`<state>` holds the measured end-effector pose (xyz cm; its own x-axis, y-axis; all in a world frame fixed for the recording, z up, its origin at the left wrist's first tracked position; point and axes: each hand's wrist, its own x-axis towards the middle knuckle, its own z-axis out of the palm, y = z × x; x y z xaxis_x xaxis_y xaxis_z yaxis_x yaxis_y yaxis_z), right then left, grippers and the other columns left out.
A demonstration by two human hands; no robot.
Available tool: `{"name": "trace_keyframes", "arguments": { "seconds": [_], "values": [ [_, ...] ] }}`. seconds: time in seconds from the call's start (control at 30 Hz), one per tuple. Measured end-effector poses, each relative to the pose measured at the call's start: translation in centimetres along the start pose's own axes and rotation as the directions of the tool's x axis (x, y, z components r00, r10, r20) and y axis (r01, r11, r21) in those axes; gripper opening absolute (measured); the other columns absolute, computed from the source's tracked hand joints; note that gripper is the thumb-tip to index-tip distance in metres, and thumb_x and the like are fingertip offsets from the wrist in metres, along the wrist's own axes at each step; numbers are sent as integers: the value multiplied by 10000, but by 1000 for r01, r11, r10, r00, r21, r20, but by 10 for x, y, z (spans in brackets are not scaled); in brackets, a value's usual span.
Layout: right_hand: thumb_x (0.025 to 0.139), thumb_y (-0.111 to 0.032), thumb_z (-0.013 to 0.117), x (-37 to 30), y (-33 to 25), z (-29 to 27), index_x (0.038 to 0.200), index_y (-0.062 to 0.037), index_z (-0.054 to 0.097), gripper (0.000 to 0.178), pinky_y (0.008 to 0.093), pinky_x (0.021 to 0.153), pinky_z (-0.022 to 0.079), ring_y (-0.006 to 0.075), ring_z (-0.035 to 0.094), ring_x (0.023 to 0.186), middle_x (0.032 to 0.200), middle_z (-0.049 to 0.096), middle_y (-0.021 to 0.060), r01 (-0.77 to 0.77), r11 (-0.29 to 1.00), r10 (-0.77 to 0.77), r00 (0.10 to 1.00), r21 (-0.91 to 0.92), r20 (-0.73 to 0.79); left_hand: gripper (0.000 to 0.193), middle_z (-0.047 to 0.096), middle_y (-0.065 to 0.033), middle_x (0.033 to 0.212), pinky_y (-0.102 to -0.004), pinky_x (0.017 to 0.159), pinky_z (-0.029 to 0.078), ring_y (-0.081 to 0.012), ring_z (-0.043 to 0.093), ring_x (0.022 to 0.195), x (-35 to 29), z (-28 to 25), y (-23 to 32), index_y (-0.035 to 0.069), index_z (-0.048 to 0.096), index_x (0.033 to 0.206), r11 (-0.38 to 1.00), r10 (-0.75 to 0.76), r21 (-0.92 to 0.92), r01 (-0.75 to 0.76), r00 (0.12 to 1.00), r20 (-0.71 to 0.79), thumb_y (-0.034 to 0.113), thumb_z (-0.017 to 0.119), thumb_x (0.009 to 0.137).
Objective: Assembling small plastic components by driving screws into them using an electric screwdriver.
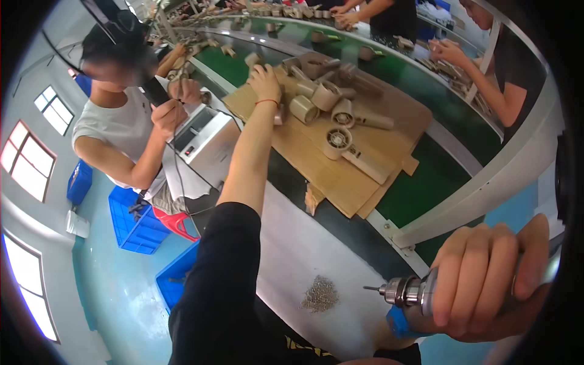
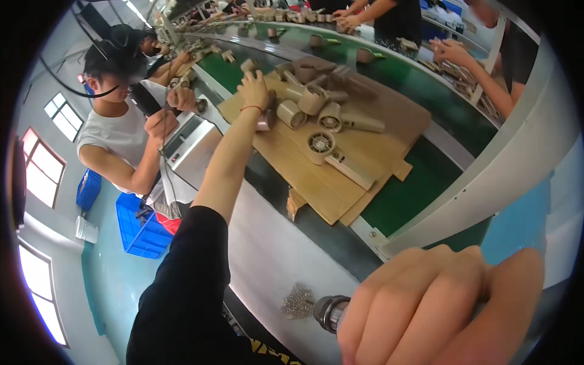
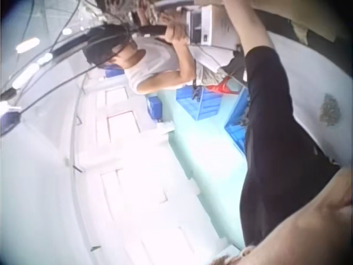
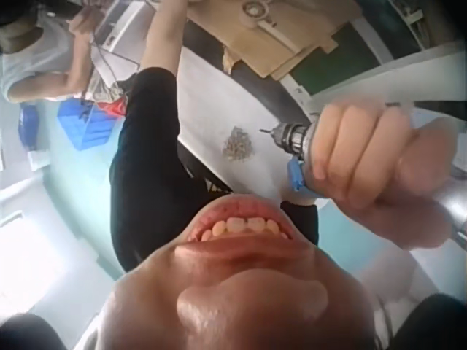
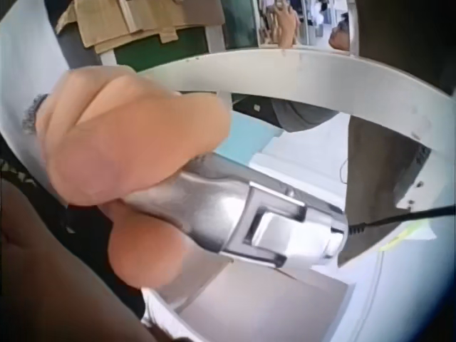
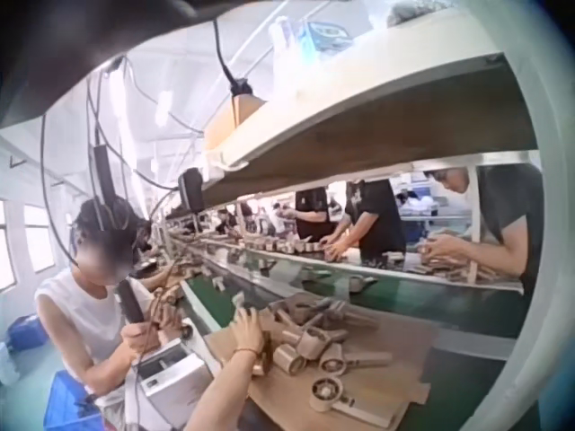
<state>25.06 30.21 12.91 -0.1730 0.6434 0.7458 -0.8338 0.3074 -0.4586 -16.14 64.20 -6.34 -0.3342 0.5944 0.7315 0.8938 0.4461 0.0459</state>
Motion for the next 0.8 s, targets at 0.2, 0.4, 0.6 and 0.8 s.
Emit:
{"name": "trace_keyframes", "arguments": {
  "seconds": [0.2, 0.4, 0.6, 0.8],
  "values": [
    [983, -261, 486, -5, -4, -3, 919, -73, 418, 210, 279, 439, 504, 122, 495, 395, 553, 519, 31, -98, 994, 96, 995, -45, -36, 210, 665, -187, 1007, -479, 811, 522, -375, 634, 922, -19, -79, 97, 62, 671, 966, 800, 201, -589, -115, 976, 82, 213, 575, 856],
    [982, -286, 510, -6, -16, 8, 937, -76, 434, 228, 277, 446, 509, 112, 506, 422, 574, 530, 37, -132, 988, 136, 989, -75, 62, 417, 654, -170, 1171, -464, 897, 493, -351, 628, 1061, -7, -134, 149, 111, 698, 1090, 794, 430, -590, -148, 822, 373, 445, 565, 879],
    [1015, -324, 453, -11, -18, 23, 947, -75, 439, 258, 269, 456, 494, 113, 511, 447, 575, 522, 30, -105, 994, 109, 973, -33, 202, 648, 646, -211, 1188, -456, 961, 467, -371, 613, 1117, 21, -104, 147, 143, 635, 1242, 800, 589, -549, -243, 491, 642, 560, 601, 747],
    [1017, -308, 418, -21, -32, 23, 950, -66, 441, 252, 267, 456, 437, 109, 437, 431, 554, 448, 8, -89, 994, 80, 989, 66, 125, 571, 665, -229, 1127, -427, 949, 499, -359, 633, 1090, -31, -177, 134, 32, 694, 1081, 746, 170, -639, 188, 874, 456, 430, 731, 673]
  ]
}}
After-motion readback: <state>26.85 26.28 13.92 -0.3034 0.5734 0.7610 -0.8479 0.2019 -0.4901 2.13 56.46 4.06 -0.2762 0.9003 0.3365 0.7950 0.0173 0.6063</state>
